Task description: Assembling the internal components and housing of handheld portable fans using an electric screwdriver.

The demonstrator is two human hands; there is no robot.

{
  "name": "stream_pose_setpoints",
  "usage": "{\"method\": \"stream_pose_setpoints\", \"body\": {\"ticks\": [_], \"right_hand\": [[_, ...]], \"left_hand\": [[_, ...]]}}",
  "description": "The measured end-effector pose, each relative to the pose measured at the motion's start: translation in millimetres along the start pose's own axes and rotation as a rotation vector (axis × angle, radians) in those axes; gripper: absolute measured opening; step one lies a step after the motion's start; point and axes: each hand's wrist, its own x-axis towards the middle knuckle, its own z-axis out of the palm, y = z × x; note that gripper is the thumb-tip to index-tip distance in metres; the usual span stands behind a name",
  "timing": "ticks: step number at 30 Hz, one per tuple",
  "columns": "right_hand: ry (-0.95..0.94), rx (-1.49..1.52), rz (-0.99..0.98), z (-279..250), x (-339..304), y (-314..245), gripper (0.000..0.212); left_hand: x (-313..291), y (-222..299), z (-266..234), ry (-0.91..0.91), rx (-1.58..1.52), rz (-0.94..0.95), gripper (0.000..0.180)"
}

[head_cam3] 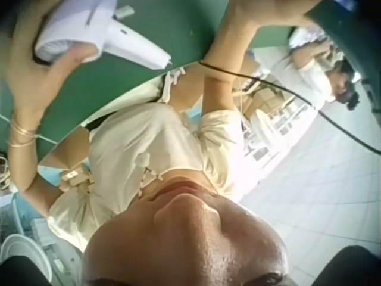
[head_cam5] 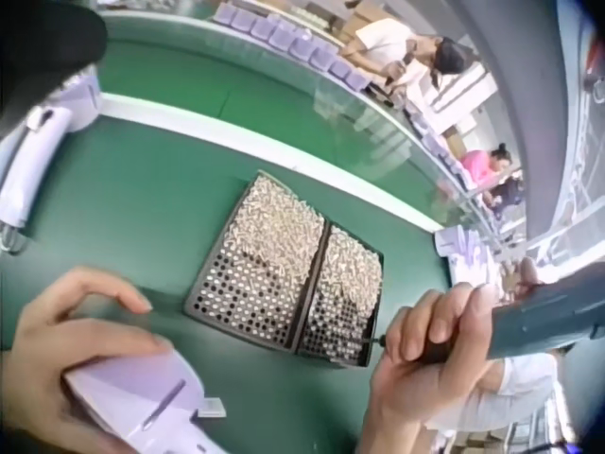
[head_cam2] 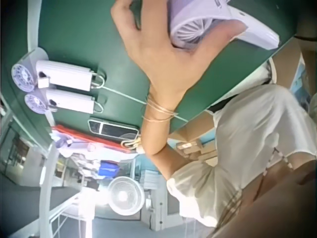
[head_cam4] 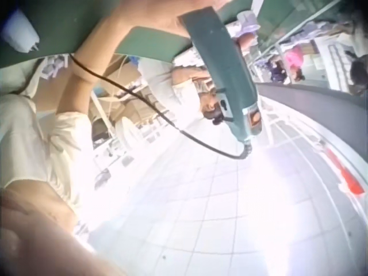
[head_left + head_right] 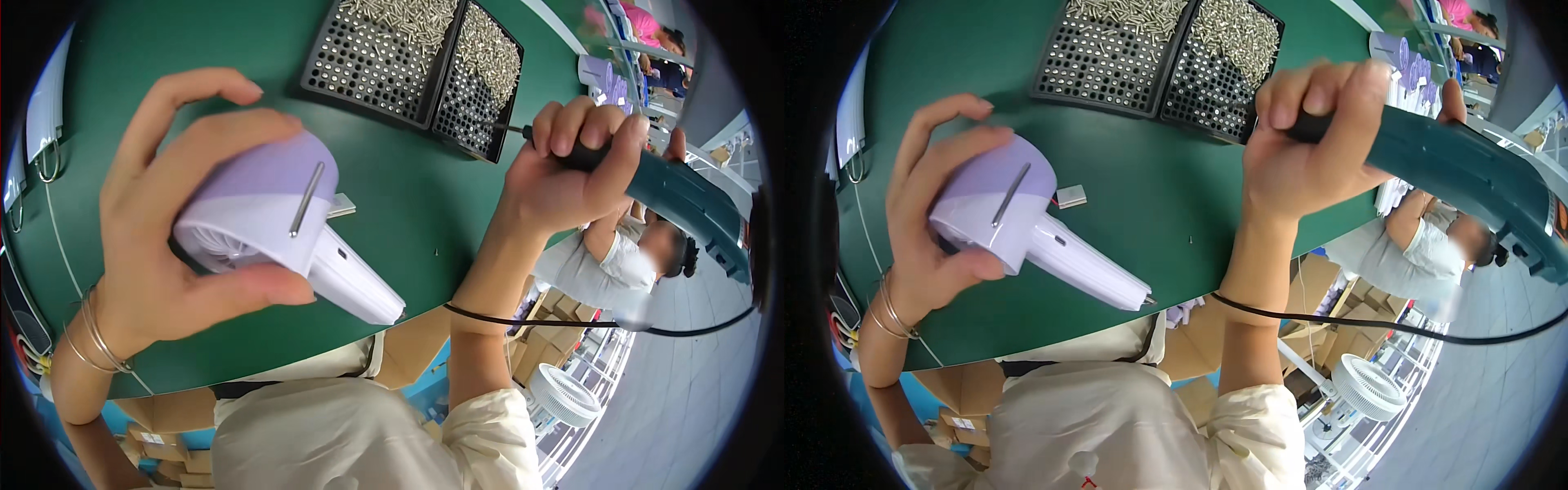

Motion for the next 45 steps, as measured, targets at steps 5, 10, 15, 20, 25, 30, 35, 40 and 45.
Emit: {"method": "stream_pose_setpoints", "body": {"ticks": [5, 10, 15, 20, 25, 30, 35, 40, 45], "right_hand": [[0.058, 0.107, -0.029, 0, 0, 13, 0.017], [0.037, 0.061, -0.026, 1, 2, 19, 0.021], [-0.008, -0.045, -0.100, 5, 5, 21, 0.015], [-0.057, -0.148, -0.071, 4, 1, 15, 0.048], [-0.046, 0.026, -0.069, -6, 3, 12, 0.016], [-0.048, 0.157, -0.035, 2, -27, -71, 0.035], [-0.082, 0.174, -0.172, 5, -102, -91, 0.061], [-0.103, 0.086, -0.189, 5, -125, -90, 0.065], [-0.080, 0.012, -0.167, 6, -136, -82, 0.068]], "left_hand": [[-5, 5, 10, 0.047, -0.126, -0.264, 0.076], [-1, 3, 9, 0.047, -0.150, -0.319, 0.073], [5, 4, 5, 0.029, -0.029, -0.231, 0.065], [4, 8, 7, 0.046, 0.070, -0.194, 0.062], [11, -12, 16, 0.009, -0.156, 0.125, 0.047], [6, 3, 19, -0.042, -0.375, -0.195, 0.036], [9, 17, 20, 0.044, -0.264, -0.166, 0.035], [8, 17, 20, 0.013, -0.261, -0.149, 0.035], [9, 17, 22, 0.004, -0.235, -0.118, 0.034]]}}
